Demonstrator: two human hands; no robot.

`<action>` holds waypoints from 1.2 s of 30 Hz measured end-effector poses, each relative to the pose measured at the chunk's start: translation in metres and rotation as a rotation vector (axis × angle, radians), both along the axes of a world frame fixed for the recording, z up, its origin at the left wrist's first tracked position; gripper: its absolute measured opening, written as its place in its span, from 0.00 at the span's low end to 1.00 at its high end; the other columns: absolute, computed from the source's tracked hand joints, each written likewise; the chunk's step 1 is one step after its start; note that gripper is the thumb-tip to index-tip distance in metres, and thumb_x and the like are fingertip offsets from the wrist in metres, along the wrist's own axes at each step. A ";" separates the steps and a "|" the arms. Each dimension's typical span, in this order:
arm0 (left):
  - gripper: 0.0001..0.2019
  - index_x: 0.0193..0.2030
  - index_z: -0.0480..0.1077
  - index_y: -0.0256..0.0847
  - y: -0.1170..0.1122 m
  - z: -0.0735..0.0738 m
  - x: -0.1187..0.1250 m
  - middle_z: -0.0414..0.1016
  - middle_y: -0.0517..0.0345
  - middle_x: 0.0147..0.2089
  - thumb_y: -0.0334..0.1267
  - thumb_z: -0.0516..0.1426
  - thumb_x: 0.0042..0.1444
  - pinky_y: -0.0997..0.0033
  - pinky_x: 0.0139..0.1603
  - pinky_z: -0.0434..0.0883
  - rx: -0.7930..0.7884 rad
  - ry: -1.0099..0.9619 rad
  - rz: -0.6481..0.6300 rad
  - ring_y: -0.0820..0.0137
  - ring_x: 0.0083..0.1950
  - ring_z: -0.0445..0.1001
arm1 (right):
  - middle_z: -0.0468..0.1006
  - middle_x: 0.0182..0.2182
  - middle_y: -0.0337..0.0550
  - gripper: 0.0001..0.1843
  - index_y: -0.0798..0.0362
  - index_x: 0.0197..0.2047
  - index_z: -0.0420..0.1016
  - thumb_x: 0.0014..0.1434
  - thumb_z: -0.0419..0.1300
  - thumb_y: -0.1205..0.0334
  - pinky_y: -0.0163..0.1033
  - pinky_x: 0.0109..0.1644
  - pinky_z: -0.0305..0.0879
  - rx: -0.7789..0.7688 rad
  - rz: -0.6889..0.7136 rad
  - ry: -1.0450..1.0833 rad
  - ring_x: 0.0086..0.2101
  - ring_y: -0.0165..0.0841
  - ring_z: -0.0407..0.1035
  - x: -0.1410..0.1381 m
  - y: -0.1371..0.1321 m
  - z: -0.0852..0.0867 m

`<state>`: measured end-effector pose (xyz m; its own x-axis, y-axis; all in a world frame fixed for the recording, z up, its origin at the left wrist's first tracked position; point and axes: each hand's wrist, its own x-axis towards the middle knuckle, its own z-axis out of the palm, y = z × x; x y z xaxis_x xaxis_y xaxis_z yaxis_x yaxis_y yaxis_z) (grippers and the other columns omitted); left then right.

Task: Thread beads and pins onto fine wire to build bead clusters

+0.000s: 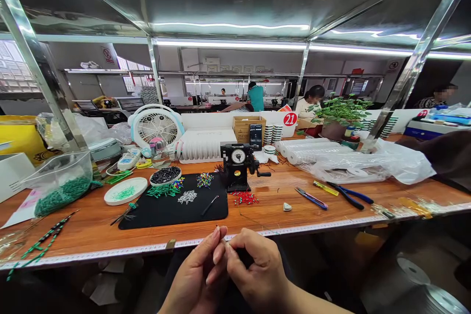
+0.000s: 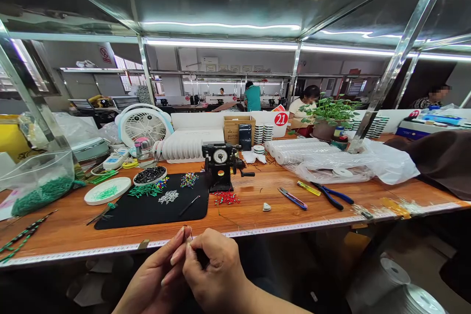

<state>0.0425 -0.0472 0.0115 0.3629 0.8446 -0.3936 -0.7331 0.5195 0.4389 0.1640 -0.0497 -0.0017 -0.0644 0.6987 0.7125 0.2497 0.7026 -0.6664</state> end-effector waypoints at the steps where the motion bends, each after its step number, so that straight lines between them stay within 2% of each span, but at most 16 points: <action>1: 0.13 0.22 0.67 0.33 0.000 0.001 0.000 0.58 0.66 0.14 0.36 0.55 0.56 0.82 0.17 0.53 -0.010 0.005 0.012 0.83 0.13 0.50 | 0.74 0.23 0.40 0.07 0.55 0.28 0.72 0.54 0.54 0.71 0.30 0.30 0.63 0.011 0.004 -0.007 0.24 0.27 0.68 0.000 0.000 0.000; 5: 0.10 0.29 0.71 0.33 0.000 0.002 0.001 0.56 0.67 0.14 0.36 0.54 0.57 0.81 0.18 0.55 -0.029 0.008 0.035 0.83 0.14 0.51 | 0.74 0.24 0.41 0.08 0.55 0.28 0.72 0.56 0.54 0.70 0.32 0.32 0.64 -0.021 0.001 -0.024 0.26 0.28 0.69 -0.001 0.002 -0.004; 10: 0.08 0.32 0.71 0.33 0.001 0.002 0.002 0.59 0.66 0.15 0.35 0.54 0.56 0.82 0.17 0.55 -0.064 0.028 0.056 0.83 0.14 0.53 | 0.74 0.24 0.42 0.08 0.54 0.28 0.71 0.57 0.53 0.68 0.33 0.32 0.64 -0.069 -0.010 -0.056 0.26 0.30 0.69 -0.001 0.001 -0.005; 20: 0.07 0.29 0.70 0.35 0.002 0.000 0.003 0.55 0.68 0.13 0.35 0.56 0.55 0.84 0.14 0.52 -0.076 0.021 0.047 0.83 0.12 0.51 | 0.74 0.25 0.41 0.08 0.54 0.29 0.72 0.56 0.53 0.70 0.32 0.33 0.64 -0.073 0.013 -0.035 0.26 0.29 0.69 -0.001 0.002 -0.007; 25: 0.07 0.30 0.71 0.34 0.002 -0.002 0.004 0.60 0.66 0.17 0.34 0.56 0.55 0.82 0.16 0.56 -0.067 0.082 0.053 0.83 0.14 0.53 | 0.73 0.24 0.41 0.08 0.54 0.28 0.70 0.56 0.53 0.70 0.31 0.32 0.63 -0.059 0.011 -0.026 0.26 0.28 0.68 -0.001 0.001 -0.004; 31: 0.06 0.31 0.71 0.36 0.003 -0.003 0.003 0.55 0.68 0.15 0.35 0.55 0.55 0.82 0.16 0.55 -0.073 0.075 0.052 0.82 0.13 0.52 | 0.73 0.24 0.41 0.08 0.54 0.30 0.72 0.56 0.53 0.70 0.32 0.32 0.64 -0.016 -0.004 -0.067 0.26 0.29 0.69 0.001 0.000 -0.003; 36: 0.06 0.30 0.71 0.35 0.004 -0.005 0.003 0.56 0.68 0.15 0.36 0.56 0.55 0.82 0.16 0.56 -0.072 0.064 0.054 0.82 0.14 0.52 | 0.73 0.24 0.41 0.08 0.53 0.29 0.71 0.56 0.52 0.70 0.32 0.32 0.64 -0.018 -0.010 -0.067 0.26 0.29 0.68 0.000 0.002 -0.005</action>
